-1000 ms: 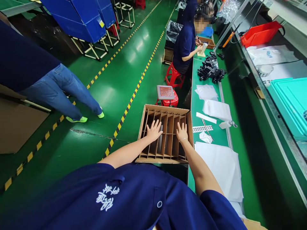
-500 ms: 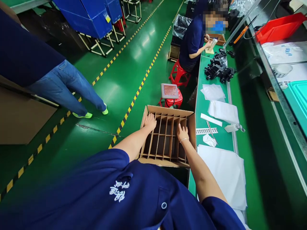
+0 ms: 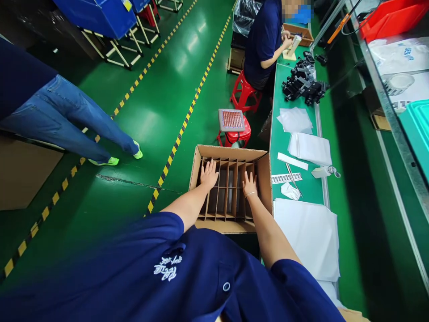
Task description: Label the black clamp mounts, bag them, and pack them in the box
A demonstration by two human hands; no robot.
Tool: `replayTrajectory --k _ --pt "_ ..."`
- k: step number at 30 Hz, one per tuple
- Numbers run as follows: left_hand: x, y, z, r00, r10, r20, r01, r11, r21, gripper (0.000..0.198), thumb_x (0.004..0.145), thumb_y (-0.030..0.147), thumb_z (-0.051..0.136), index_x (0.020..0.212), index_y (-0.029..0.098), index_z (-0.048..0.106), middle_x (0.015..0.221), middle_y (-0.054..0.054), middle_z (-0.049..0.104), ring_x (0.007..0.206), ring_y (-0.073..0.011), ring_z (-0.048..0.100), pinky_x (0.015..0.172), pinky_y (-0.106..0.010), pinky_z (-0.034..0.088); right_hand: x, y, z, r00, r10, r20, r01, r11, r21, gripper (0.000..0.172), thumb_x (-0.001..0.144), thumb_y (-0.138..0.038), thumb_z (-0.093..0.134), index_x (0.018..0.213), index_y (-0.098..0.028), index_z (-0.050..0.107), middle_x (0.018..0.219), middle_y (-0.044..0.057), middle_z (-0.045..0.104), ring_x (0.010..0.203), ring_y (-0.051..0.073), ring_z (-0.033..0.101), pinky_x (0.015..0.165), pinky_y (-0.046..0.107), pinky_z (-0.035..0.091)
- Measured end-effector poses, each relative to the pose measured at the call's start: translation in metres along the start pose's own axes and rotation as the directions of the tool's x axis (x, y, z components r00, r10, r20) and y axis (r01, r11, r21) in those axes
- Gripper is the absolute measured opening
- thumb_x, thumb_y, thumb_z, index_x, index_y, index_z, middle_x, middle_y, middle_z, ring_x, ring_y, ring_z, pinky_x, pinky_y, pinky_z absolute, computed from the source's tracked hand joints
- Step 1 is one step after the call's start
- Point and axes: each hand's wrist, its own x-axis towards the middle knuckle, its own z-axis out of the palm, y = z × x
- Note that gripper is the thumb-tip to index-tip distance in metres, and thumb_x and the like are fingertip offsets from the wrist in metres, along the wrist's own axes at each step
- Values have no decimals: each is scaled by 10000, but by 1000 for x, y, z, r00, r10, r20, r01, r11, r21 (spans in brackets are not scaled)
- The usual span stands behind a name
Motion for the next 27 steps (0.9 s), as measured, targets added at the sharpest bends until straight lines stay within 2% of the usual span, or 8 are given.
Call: replayTrajectory --k 3,6,17,23,27 --pt "-18 8 23 998 54 21 -54 998 -24 618 966 399 296 1540 240 133 1622 4 109 1495 -223 75 1201 -516 75 0 -5 10 997 68 -43 -68 998 -1 647 978 -446 305 1549 -208 117 1620 108 77 1469 343 77 1141 517 213" --pt "-22 10 45 996 69 59 -67 997 -37 624 957 409 332 1535 264 146 1613 15 155 1488 -229 124 1194 -547 75 4 -6 25 995 96 -40 -96 995 -4 660 975 -486 313 1549 -220 124 1617 99 110 1466 360 63 1125 532 243" --pt "11 -4 116 984 -33 176 35 999 -5 636 944 374 388 1530 266 165 1606 -33 187 1480 -240 162 1188 -538 105 37 2 103 988 149 38 -150 989 12 620 974 -424 368 1539 -250 183 1600 66 203 1465 335 95 1121 516 248" --pt "28 -12 157 974 -84 212 80 996 28 641 942 367 399 1531 264 168 1606 -57 185 1477 -245 179 1183 -526 140 55 6 149 985 166 45 -168 985 36 596 967 -409 381 1525 -246 248 1589 70 243 1461 351 123 1122 569 220" --pt "36 -18 178 970 -93 224 84 995 47 630 950 371 378 1533 258 166 1605 -62 192 1474 -239 190 1182 -517 149 63 7 173 984 169 48 -172 983 62 594 967 -401 375 1523 -223 264 1584 73 260 1462 360 115 1125 576 217"
